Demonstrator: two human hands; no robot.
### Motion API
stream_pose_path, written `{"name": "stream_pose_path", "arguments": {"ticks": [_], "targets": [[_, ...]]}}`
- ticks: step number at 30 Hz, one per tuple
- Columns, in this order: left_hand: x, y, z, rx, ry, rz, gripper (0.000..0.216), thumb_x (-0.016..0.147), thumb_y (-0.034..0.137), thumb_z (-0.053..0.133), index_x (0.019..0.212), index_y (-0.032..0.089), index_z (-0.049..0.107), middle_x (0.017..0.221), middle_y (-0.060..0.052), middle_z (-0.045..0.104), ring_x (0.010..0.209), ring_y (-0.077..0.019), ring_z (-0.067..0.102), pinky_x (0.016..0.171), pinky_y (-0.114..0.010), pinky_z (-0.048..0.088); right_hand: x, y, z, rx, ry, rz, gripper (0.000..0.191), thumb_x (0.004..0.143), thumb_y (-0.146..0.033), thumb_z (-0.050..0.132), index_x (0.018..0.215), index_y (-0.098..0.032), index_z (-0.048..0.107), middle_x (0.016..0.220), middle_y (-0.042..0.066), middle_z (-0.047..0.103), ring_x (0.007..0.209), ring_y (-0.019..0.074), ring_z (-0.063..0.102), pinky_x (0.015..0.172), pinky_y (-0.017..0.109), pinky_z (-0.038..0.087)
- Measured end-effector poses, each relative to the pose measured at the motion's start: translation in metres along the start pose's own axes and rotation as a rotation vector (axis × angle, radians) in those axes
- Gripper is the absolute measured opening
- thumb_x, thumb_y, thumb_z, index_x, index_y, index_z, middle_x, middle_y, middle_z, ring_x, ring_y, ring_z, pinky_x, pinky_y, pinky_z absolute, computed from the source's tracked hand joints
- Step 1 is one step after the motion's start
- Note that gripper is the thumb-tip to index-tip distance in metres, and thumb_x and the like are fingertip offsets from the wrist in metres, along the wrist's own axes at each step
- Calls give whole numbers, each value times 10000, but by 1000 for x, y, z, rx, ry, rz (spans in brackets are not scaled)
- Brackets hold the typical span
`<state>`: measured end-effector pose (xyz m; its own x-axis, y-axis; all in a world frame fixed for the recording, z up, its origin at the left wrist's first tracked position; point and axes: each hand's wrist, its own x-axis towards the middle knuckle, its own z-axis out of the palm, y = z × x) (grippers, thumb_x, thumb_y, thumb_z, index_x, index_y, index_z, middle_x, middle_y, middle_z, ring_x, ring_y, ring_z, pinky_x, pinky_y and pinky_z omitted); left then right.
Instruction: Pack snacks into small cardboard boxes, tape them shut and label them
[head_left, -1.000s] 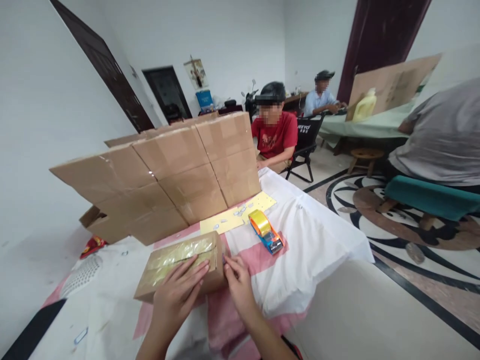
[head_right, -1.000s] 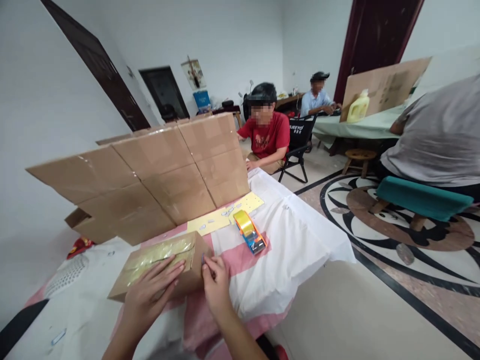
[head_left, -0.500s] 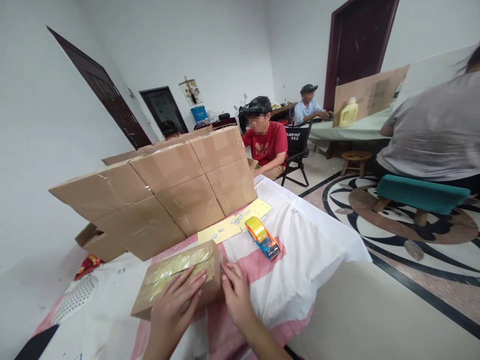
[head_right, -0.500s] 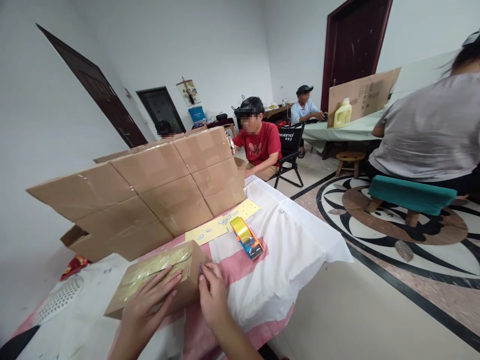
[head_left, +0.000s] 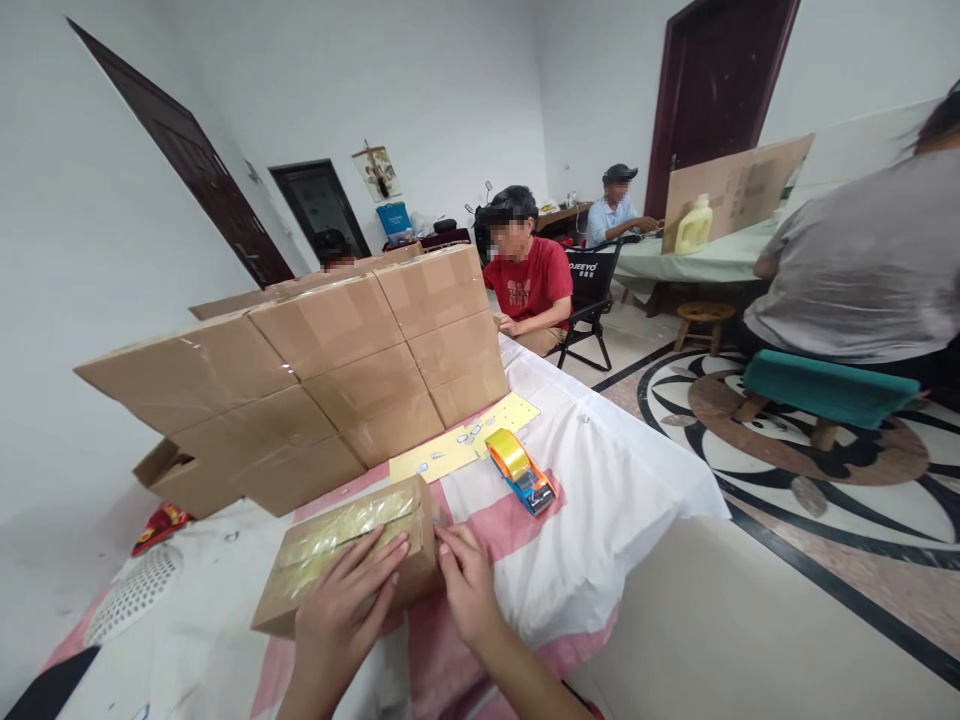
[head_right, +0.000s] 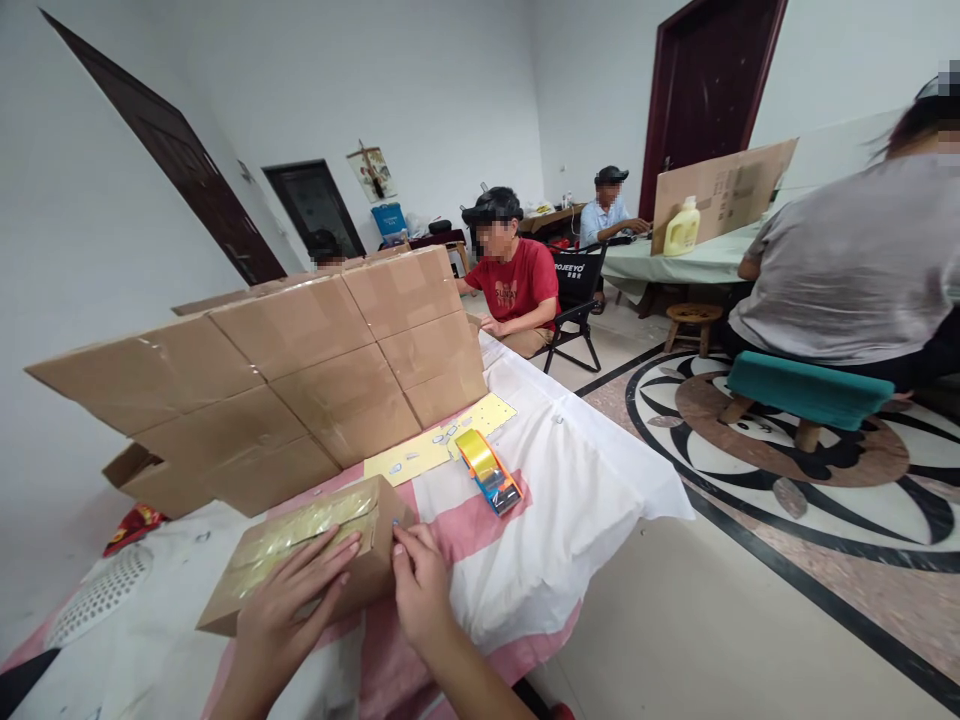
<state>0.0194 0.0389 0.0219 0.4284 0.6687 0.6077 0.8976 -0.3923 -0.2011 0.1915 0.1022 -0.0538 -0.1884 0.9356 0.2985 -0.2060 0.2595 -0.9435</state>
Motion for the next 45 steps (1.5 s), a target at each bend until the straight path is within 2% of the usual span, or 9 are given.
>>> {"name": "stream_pose_path", "arguments": {"ticks": [3,9,17,23,28,32,36,41,45], "targets": [[-1,0,0,-3,2,-10,393,962,217,547,1345,290,592,1249,12,736,1258,-250,635,975,-409,543,1,3,-1,48,17,2,326,982,-356,510,1181,-246,744,1095,84,705,1057,230,672,961,369,523],[0,0,0,-39,15,-49,409,952,230,563,1349,322,599,1235,13,742,1246,-255,645,972,-412,561,6,11,2,132,135,38,326,940,-395,573,1166,-236,747,1172,108,724,1141,274,661,1049,448,495],[2,0,0,-11,15,-26,401,954,223,554,1343,311,599,1244,30,737,1237,-246,649,953,-400,559,11,17,4,92,124,15,295,937,-381,561,1066,-237,784,1099,106,712,1077,261,670,1002,429,520],[1,-1,4,-8,-3,-19,404,945,200,569,1335,301,602,1249,28,734,1245,-256,642,961,-419,551,10,14,9,22,94,8,294,923,-280,527,1079,-244,773,1076,86,692,1046,230,668,961,377,528],[5,3,3,-42,36,-80,374,947,202,573,1302,306,624,1211,18,751,1225,-257,657,940,-425,569,14,14,6,22,84,12,323,901,-266,514,1076,-240,784,1047,81,702,1005,218,676,917,362,544],[6,8,-2,-87,13,-121,383,950,200,575,1310,317,631,1222,15,747,1236,-254,651,953,-429,570,18,14,0,77,106,-1,310,890,-335,540,1018,-226,800,1044,88,745,999,238,691,940,394,547],[5,12,-6,-162,-22,-224,363,957,209,565,1285,327,665,1231,0,742,1286,-263,616,1010,-464,546,21,17,-4,104,93,58,323,901,-374,549,1068,-229,785,977,64,767,975,242,692,912,395,564],[3,13,-6,-177,-69,-271,357,961,218,567,1288,323,665,1257,-4,730,1321,-269,587,1034,-479,519,20,17,-11,95,78,69,271,849,-281,548,944,-222,795,990,62,753,982,231,691,924,376,551],[4,13,-5,-171,-62,-264,369,949,198,582,1286,324,664,1259,8,729,1323,-262,585,1038,-467,508,18,15,-12,70,56,56,269,789,-209,539,854,-226,799,976,65,713,949,218,684,854,344,557]]}}
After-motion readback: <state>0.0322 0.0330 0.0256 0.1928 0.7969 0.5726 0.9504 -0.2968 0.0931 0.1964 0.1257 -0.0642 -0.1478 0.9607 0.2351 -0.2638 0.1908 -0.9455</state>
